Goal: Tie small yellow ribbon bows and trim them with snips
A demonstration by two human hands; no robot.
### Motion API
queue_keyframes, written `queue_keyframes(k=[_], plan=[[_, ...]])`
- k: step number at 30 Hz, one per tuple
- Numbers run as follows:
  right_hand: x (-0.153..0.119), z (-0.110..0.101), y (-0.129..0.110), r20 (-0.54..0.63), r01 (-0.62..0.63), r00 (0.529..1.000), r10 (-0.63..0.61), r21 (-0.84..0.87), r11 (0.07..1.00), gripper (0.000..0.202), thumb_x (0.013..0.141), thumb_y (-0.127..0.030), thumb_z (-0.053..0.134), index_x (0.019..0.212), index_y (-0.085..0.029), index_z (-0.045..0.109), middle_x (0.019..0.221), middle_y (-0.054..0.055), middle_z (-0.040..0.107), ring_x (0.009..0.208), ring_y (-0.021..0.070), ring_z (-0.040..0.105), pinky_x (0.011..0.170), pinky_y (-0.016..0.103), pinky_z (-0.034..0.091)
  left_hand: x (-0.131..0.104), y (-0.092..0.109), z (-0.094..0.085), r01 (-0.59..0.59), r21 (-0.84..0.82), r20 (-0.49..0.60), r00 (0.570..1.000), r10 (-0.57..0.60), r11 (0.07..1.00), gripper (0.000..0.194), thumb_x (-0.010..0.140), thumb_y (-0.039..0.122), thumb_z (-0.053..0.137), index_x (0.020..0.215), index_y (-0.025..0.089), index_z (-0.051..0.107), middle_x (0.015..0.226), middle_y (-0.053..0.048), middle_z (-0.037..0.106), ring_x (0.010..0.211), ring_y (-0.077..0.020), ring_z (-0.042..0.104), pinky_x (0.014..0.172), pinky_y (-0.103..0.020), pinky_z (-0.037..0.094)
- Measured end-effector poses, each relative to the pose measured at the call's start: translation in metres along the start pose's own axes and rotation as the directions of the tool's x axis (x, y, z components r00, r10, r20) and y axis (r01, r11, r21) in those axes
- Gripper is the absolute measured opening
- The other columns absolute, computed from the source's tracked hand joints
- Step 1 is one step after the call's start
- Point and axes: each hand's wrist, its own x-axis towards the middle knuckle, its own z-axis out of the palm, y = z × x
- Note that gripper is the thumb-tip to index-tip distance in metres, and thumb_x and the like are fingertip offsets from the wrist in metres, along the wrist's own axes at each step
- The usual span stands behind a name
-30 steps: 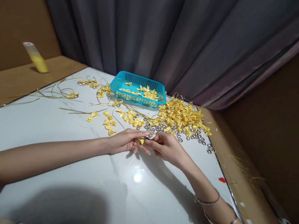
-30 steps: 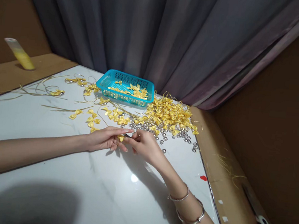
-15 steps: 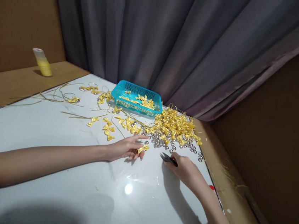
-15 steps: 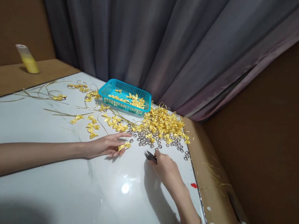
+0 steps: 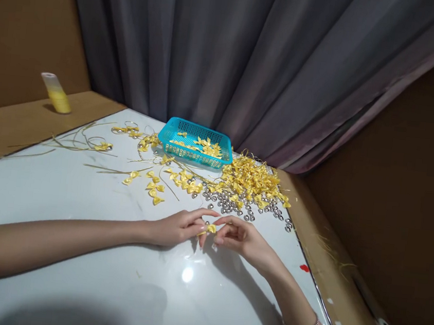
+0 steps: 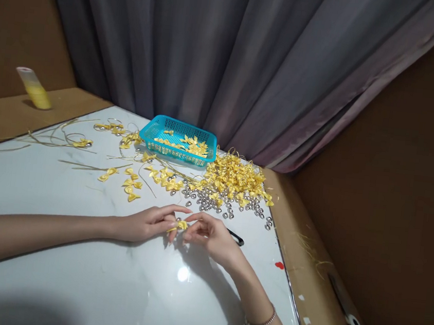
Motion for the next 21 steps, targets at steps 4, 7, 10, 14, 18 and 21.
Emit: queue_keyframes(k=[4, 7, 10, 14, 18, 21], plan=[[-0.0002, 0.0022, 0.003, -0.032, 0.014, 0.999, -0.013, 0.035, 0.999, 0.037, 0.065, -0.035, 0.074, 0.092, -0.017, 0.057, 0.068, -0.001, 0.063, 0.069, 0.0137, 0.059, 0.072, 0.029, 0.044, -0.0023, 0.0016, 0.002, -0.071, 0.288, -0.047, 0.995, 0.089, 0.955, 0.038, 0.093, 0.024, 0.035, 0.131, 0.02, 0.036, 0.091, -0.005, 0.067, 0.087, -0.0166, 0.06, 0.081, -0.03, 0.042], [0.0015, 0.004, 0.0057, -0.05, 0.013, 0.999, -0.015, -0.041, 0.999, 0.029, 0.069, -0.038, 0.07, 0.084, -0.015, 0.061, 0.062, 0.0, 0.06, 0.061, 0.0131, 0.056, 0.065, 0.028, 0.043, -0.0048, 0.0045, 0.0044, -0.117, 0.449, -0.056, 0.986, 0.158, 0.886, 0.038, 0.092, 0.025, 0.036, 0.13, 0.018, 0.038, 0.113, -0.011, 0.061, 0.103, -0.0205, 0.056, 0.087, -0.033, 0.04], [0.0022, 0.0034, 0.0068, -0.07, 0.001, 0.997, -0.013, -0.158, 0.987, 0.026, 0.073, -0.04, 0.064, 0.074, -0.014, 0.064, 0.056, -0.001, 0.058, 0.052, 0.0115, 0.052, 0.056, 0.025, 0.04, -0.0067, 0.0042, 0.007, -0.16, 0.553, -0.039, 0.975, 0.218, 0.818, 0.04, 0.092, 0.025, 0.037, 0.131, 0.016, 0.038, 0.111, -0.013, 0.062, 0.106, -0.0225, 0.054, 0.09, -0.036, 0.039], [0.0001, 0.0027, 0.0044, -0.174, 0.034, 0.981, -0.091, -0.304, 0.952, 0.021, 0.074, -0.036, 0.063, 0.071, -0.016, 0.064, 0.06, 0.001, 0.061, 0.054, 0.0127, 0.054, 0.053, 0.024, 0.041, -0.0069, -0.0009, 0.0076, -0.138, 0.583, -0.122, 0.96, 0.254, 0.801, 0.037, 0.091, 0.026, 0.04, 0.127, 0.017, 0.042, 0.113, -0.012, 0.06, 0.104, -0.0224, 0.054, 0.089, -0.037, 0.041], [-0.0025, 0.0059, 0.0051, -0.2, 0.241, 0.897, -0.395, -0.528, 0.814, 0.018, 0.078, -0.033, 0.061, 0.067, -0.018, 0.063, 0.071, 0.004, 0.064, 0.066, 0.0157, 0.058, 0.059, 0.026, 0.045, -0.0045, -0.0038, 0.0063, -0.055, 0.523, -0.259, 0.94, 0.22, 0.85, 0.031, 0.09, 0.028, 0.044, 0.119, 0.02, 0.051, 0.112, -0.009, 0.059, 0.106, -0.0208, 0.052, 0.091, -0.035, 0.04], [-0.0031, 0.0099, 0.0097, -0.161, 0.377, 0.772, -0.615, -0.664, 0.646, 0.017, 0.083, -0.026, 0.057, 0.068, -0.019, 0.062, 0.081, 0.007, 0.063, 0.074, 0.0169, 0.06, 0.065, 0.028, 0.047, -0.0009, -0.0017, 0.0066, 0.053, 0.349, -0.346, 0.935, 0.076, 0.936, 0.028, 0.085, 0.033, 0.052, 0.11, 0.02, 0.056, 0.107, -0.006, 0.061, 0.1, -0.0194, 0.055, 0.086, -0.031, 0.042]])
